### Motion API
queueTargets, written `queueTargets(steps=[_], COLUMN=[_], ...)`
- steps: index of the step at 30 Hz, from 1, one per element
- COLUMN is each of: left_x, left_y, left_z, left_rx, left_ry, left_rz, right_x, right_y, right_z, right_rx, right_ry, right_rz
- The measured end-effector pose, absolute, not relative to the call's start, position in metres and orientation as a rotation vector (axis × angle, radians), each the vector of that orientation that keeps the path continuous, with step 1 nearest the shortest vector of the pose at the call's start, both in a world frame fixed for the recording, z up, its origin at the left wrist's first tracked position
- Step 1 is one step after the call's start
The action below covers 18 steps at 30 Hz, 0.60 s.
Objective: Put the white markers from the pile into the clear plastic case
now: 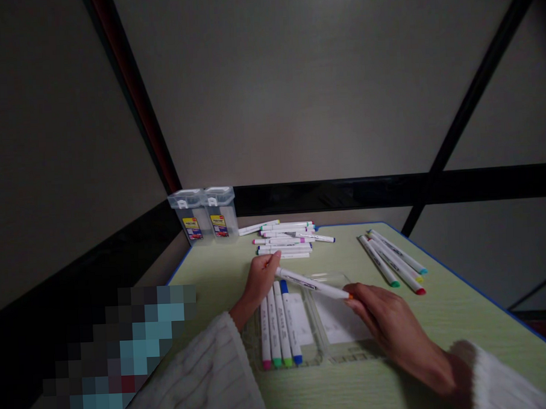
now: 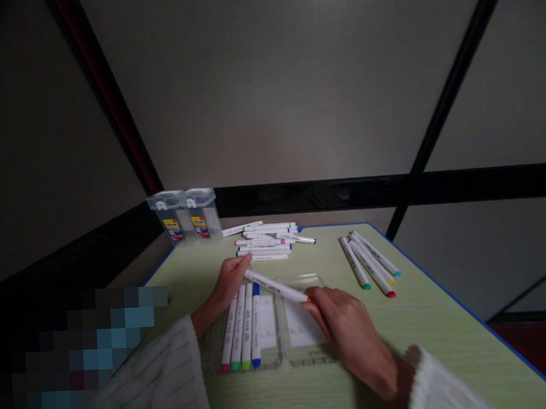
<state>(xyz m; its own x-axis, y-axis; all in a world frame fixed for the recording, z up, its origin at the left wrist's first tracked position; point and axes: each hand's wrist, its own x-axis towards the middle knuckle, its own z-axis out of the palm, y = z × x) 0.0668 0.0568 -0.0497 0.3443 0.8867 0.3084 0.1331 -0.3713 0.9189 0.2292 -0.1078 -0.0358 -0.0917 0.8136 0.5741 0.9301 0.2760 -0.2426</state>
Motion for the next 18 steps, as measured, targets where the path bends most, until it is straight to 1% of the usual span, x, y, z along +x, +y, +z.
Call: queueTargets(steps=[12, 18], left_x=[0.0662, 0.0660], left_y=[0.0586, 0.0588], left_z=[-0.0497, -0.0512], left_rx=[1.758, 1.743], left_ry=[0.950, 0.949], left_rz=[1.117, 1.121], right_x=[0.2307, 0.2305], right_y=[-0.1077, -0.1079], right_z=[-0.0403, -0.0395], right_rx=[-1.523, -1.431], right_ry=[-1.915, -1.938], right_rz=[-0.074, -0.062])
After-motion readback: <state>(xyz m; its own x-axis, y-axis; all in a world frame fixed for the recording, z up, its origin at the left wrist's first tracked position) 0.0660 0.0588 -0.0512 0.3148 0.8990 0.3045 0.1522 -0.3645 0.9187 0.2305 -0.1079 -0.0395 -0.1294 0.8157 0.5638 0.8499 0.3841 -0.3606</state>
